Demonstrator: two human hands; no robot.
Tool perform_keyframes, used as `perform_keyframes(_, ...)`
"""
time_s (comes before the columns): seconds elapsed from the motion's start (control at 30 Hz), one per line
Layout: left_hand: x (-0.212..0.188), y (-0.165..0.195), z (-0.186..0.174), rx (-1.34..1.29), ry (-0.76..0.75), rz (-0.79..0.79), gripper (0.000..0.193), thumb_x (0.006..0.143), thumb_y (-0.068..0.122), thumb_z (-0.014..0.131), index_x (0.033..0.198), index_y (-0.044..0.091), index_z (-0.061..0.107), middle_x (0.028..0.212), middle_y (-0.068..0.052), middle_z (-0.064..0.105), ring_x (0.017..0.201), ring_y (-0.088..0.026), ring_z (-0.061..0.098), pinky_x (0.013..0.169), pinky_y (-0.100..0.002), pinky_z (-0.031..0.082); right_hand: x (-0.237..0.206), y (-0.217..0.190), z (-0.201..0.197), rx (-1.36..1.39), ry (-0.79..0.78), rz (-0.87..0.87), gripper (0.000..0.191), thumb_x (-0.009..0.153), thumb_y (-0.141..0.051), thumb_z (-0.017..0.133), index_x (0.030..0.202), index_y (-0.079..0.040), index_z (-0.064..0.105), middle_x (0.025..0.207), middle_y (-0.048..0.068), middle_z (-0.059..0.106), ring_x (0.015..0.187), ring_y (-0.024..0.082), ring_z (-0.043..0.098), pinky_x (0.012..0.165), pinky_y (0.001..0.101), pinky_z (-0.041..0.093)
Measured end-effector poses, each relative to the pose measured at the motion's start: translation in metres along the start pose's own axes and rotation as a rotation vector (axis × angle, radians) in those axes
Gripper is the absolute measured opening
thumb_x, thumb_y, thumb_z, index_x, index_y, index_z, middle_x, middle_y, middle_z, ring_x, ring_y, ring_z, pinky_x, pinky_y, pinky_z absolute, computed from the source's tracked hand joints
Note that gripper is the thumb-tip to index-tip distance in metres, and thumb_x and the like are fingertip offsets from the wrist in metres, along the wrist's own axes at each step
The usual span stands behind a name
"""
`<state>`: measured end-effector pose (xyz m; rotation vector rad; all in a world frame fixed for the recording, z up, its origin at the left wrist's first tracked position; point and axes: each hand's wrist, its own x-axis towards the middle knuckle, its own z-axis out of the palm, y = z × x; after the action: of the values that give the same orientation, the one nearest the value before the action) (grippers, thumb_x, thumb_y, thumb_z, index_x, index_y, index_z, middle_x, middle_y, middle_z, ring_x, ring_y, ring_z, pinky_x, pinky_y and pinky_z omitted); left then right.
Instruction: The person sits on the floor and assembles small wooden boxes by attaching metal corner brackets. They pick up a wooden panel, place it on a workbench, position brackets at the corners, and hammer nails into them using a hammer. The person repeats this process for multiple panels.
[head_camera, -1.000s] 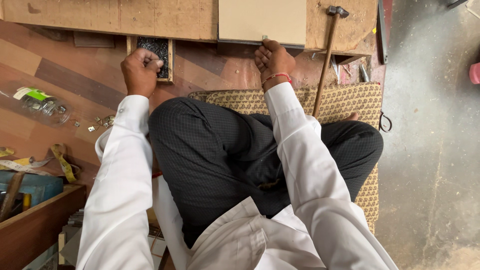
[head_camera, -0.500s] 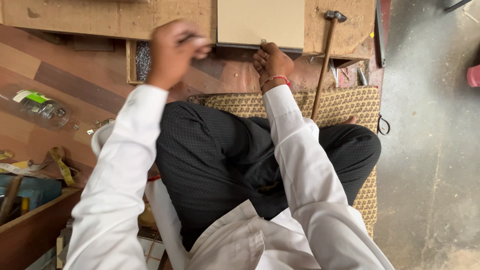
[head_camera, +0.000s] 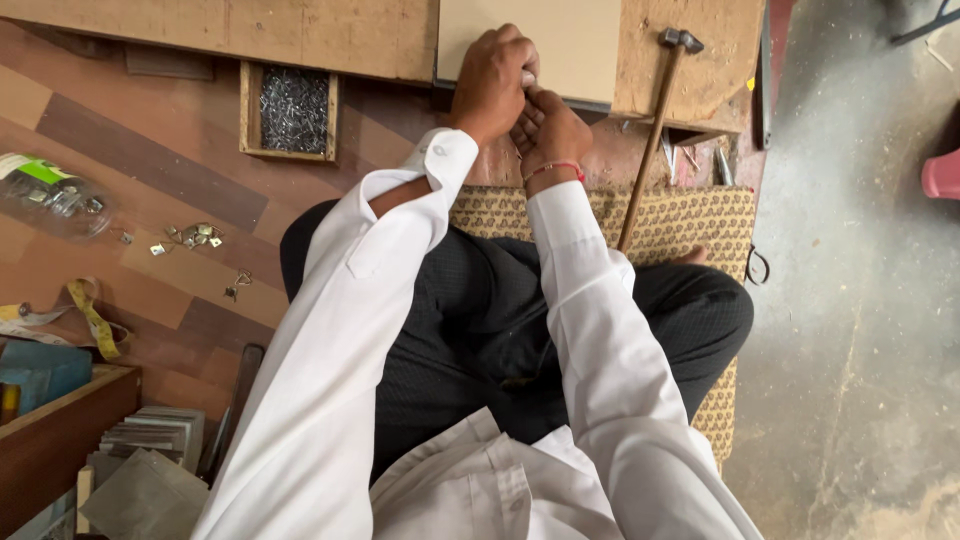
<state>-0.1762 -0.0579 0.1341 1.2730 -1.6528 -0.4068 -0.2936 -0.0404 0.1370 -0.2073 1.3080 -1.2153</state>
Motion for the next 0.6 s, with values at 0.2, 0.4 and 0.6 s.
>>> perform_keyframes(0.2, -0.001, 0.002, 0.000, 0.056, -0.010, 0.039, 0.018, 0.075, -0.014, 0.067, 0.081, 0.003, 0.064, 0.092, -0.011, 0.066, 0.092, -0.035, 0.062, 0.081, -0.046, 0.050, -0.010, -0.001, -0.010, 0.000, -0.124, -0.125, 0.014, 0.090, -0.006, 0.068, 0.093, 0.008, 0.069, 0.079, 0.015, 0.072, 0.061, 0.021, 0.070, 0.053, 0.0314, 0.059)
perform_keyframes(0.4, -0.002, 0.004, -0.001, 0.052, -0.051, -0.023, 0.017, 0.085, -0.014, 0.064, 0.083, 0.003, 0.063, 0.095, -0.009, 0.067, 0.093, -0.030, 0.063, 0.082, -0.043, 0.051, -0.010, -0.002, -0.006, 0.014, -0.069, -0.098, 0.014, 0.090, -0.005, 0.066, 0.091, 0.008, 0.068, 0.078, 0.016, 0.073, 0.060, 0.022, 0.071, 0.053, 0.0309, 0.060)
perform_keyframes(0.6, -0.005, 0.009, -0.003, 0.067, -0.004, 0.066, 0.016, 0.080, -0.012, 0.069, 0.083, 0.003, 0.064, 0.095, -0.010, 0.065, 0.093, -0.033, 0.061, 0.083, -0.045, 0.050, -0.009, 0.002, -0.004, 0.018, -0.042, -0.137, 0.012, 0.090, -0.004, 0.069, 0.088, 0.008, 0.068, 0.077, 0.014, 0.071, 0.056, 0.019, 0.065, 0.048, 0.0292, 0.055)
